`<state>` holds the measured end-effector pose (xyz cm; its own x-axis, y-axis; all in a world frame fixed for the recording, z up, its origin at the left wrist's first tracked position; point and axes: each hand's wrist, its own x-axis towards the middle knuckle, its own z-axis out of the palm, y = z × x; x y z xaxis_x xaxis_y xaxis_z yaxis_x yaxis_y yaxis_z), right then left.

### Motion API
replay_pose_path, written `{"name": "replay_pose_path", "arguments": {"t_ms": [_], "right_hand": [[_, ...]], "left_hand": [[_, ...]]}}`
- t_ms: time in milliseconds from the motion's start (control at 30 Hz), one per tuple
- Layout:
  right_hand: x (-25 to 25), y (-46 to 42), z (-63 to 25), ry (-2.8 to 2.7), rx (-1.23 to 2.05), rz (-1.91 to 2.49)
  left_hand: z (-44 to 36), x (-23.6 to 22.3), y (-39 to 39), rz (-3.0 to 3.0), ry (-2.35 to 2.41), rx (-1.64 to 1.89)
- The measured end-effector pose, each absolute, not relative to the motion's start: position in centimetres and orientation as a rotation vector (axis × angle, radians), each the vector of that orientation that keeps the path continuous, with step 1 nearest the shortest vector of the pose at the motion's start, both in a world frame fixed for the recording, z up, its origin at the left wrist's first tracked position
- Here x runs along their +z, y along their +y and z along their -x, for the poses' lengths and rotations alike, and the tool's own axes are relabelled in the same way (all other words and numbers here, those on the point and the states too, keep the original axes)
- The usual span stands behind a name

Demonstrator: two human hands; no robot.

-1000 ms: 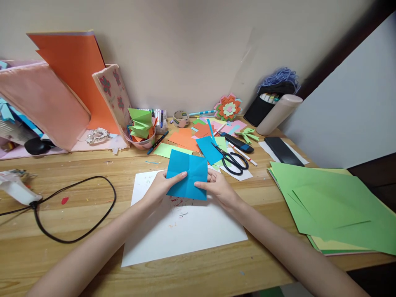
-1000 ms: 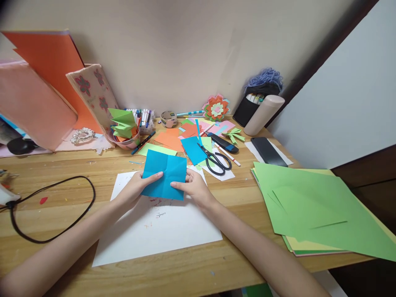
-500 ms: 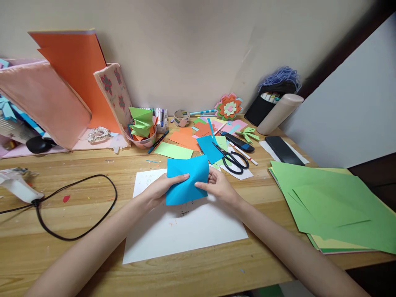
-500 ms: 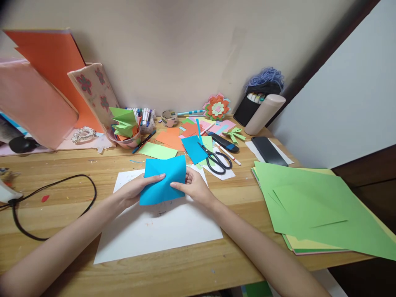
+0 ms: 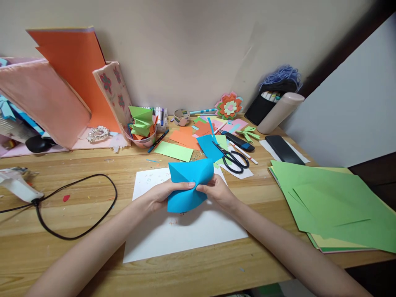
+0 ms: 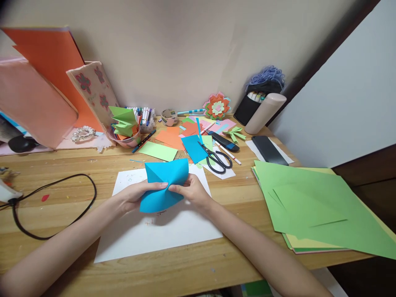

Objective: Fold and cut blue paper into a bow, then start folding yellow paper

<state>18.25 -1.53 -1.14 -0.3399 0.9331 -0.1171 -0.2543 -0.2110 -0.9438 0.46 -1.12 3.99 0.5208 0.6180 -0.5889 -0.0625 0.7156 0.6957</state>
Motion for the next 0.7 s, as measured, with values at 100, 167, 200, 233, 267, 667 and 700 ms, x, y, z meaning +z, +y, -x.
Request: {"name": "replay_pose_path", "arguments": {"t_ms": [100,167,200,233,267,667,700], "right_hand": [[-1.2,-1.6,-18.3,-1.153,1.685,0.923],[-1.0,-1.6,-18.2,-1.143,1.68,0.913],[-1.0,-1.6,-18.1,-1.128,1.679,0.909],[-0.9,-1.7,-18.0,-1.11,1.678,0.907],[-0.8,-1.7,-18.0,-1.093,1.676,0.907],[-0.9,-2.6,-17.0,-1.047,1.469,1.002],[-1.0,-2.7,-17.0,-1.047,1.432,1.024]], "left_hand": [[-0.6,4.3,-1.3,-0.677,0.96,0.472],[-0.7,4.4,-1.4,-0.672,0.949,0.478],[-0.7,4.4,-1.4,-0.666,0.943,0.475],[-0.7,4.4,-1.5,-0.658,0.941,0.468],[-0.8,4.4,-1.6,-0.65,0.946,0.463],[-1.6,5.0,-2.5,-0.811,1.01,0.637],[-1.7,5.1,-2.5,-0.816,1.035,0.675]]}}
